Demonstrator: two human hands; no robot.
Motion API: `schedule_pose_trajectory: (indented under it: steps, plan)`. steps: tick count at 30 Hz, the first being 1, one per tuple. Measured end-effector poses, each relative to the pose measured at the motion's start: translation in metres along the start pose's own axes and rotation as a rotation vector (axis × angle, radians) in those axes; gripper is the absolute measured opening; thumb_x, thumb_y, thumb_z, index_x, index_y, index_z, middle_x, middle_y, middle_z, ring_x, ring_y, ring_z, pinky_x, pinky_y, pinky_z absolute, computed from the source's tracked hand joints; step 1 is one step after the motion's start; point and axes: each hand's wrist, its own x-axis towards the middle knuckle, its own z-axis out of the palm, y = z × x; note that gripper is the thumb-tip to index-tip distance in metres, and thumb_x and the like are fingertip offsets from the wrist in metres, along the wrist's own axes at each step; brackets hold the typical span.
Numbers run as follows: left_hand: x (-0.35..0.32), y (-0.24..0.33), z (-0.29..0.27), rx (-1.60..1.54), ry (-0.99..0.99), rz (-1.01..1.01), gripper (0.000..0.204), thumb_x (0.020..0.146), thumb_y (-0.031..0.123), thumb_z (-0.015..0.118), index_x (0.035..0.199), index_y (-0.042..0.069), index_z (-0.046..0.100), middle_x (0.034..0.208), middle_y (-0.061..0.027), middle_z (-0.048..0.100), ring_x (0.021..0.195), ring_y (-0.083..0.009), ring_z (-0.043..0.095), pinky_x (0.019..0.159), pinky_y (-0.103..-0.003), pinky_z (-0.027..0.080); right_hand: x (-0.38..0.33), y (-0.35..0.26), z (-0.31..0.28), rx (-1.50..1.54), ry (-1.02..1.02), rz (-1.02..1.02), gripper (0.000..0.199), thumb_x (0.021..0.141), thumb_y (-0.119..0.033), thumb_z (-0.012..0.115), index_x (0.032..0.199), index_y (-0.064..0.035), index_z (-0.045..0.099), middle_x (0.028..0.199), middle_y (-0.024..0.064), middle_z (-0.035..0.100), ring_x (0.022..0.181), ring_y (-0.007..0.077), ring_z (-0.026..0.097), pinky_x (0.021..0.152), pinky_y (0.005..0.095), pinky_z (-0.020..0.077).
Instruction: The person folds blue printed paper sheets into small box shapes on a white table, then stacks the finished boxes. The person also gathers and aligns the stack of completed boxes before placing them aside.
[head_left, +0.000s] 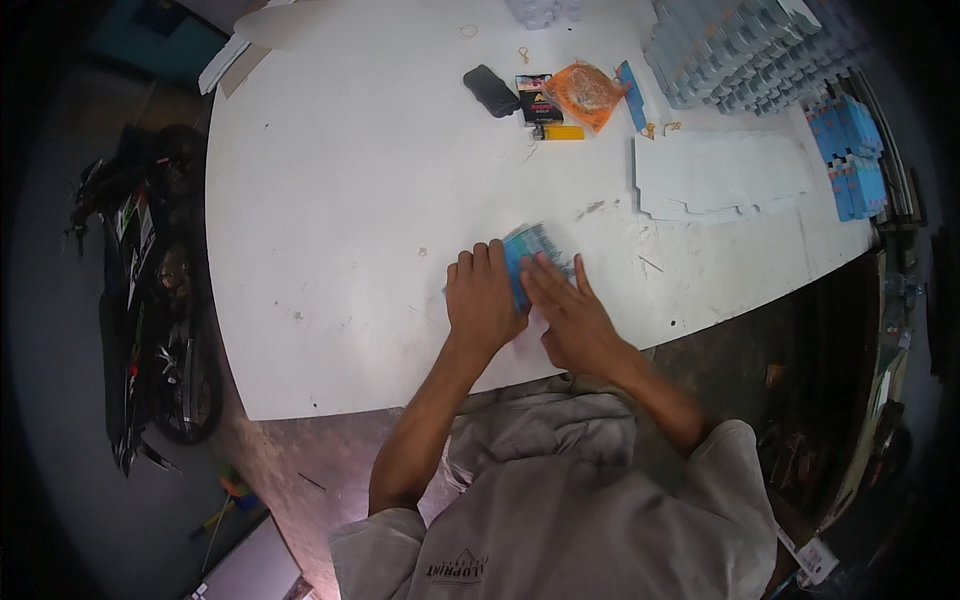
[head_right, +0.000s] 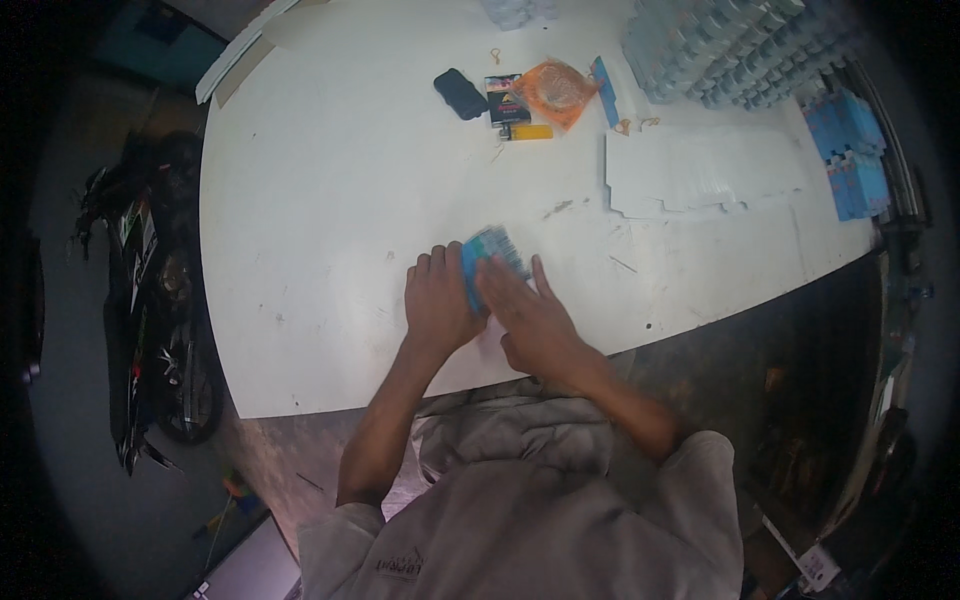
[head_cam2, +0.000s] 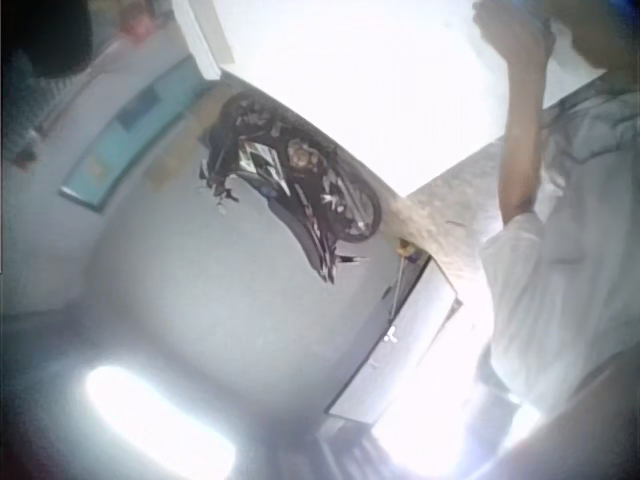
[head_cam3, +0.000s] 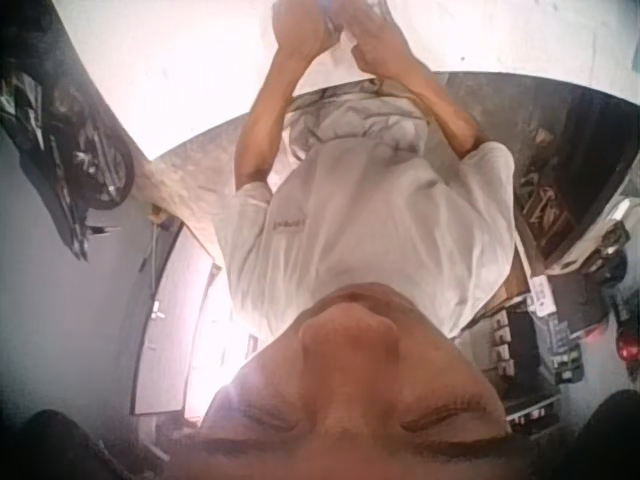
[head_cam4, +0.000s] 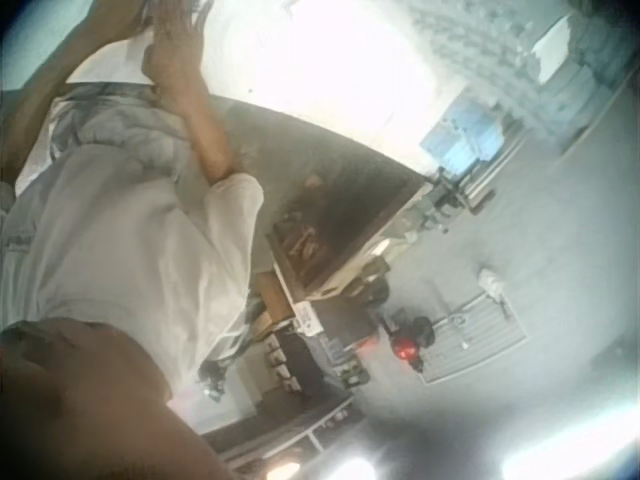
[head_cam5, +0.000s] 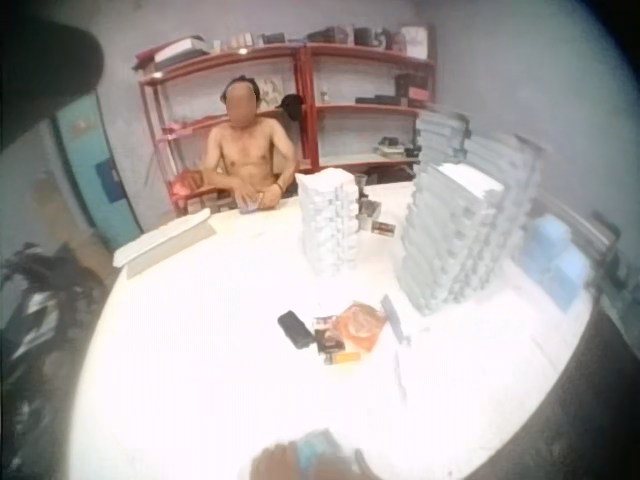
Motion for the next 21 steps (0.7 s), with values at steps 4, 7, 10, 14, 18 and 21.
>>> schedule_pose_trajectory:
  steps: [4,7,10,14,18,21]
  plan:
    - [-0.018,0.005,-0.024,0.08,0.129,0.061,0.102,0.068,0.033,0.089,0.148,-0.007,0.04,0.124,-0.0204,0.054,0.114,-0.0357,0.054,0.098,-0.05,0.04,-0.012,0.008,-0.03,0.11,0.292,-0.018,0.085,0.072,0.007,0.058,0.155,0.0066,0.039,0.163,0.0249,0.038,0.153,0.0415,0.038,0.124,0.0697,0.0151]
    - [-0.029,0.004,-0.002,0.085,0.203,0.069,0.109,0.064,0.037,0.091,0.148,-0.007,0.038,0.129,-0.0218,0.052,0.117,-0.0371,0.052,0.101,-0.05,0.039,-0.022,0.009,-0.025,0.195,0.375,0.046,0.083,0.073,0.006,0.058,0.154,0.0068,0.04,0.159,0.0278,0.042,0.152,0.0441,0.038,0.124,0.0701,0.0155]
    - [-0.028,-0.004,0.009,0.058,0.21,0.083,0.113,0.061,0.039,0.091,0.149,-0.008,0.037,0.13,-0.0228,0.052,0.118,-0.0386,0.052,0.102,-0.051,0.038,-0.012,-0.023,-0.014,0.206,0.423,0.011,0.082,0.072,0.005,0.058,0.152,0.0064,0.043,0.157,0.0304,0.043,0.152,0.045,0.038,0.122,0.0718,0.0166]
    - [-0.023,-0.002,0.003,0.099,0.217,0.107,0.107,0.063,0.036,0.09,0.146,-0.009,0.039,0.128,-0.023,0.053,0.117,-0.038,0.053,0.101,-0.05,0.039,-0.017,-0.021,0.021,-0.184,0.125,-0.063,0.082,0.075,-0.004,0.067,0.154,0.0035,0.044,0.165,0.0213,0.037,0.154,0.0389,0.036,0.117,0.0785,0.0189]
    - [-0.015,-0.011,-0.002,0.064,-0.001,0.012,0.102,0.065,0.038,0.091,0.141,-0.008,0.042,0.127,-0.023,0.054,0.117,-0.0368,0.054,0.099,-0.049,0.042,-0.005,-0.025,0.01,-0.111,-0.059,0.008,0.082,0.075,-0.004,0.067,0.154,0.0017,0.046,0.165,0.0186,0.039,0.155,0.0378,0.036,0.117,0.0807,0.016]
    - [-0.01,-0.003,-0.031,0.024,-0.171,-0.046,0.102,0.065,0.041,0.092,0.14,-0.007,0.043,0.127,-0.0228,0.055,0.117,-0.0366,0.055,0.099,-0.049,0.042,-0.01,-0.022,-0.017,-0.02,0.133,0.038,0.081,0.073,0.002,0.064,0.152,0.0054,0.046,0.164,0.0213,0.04,0.155,0.0401,0.035,0.118,0.0795,0.0107]
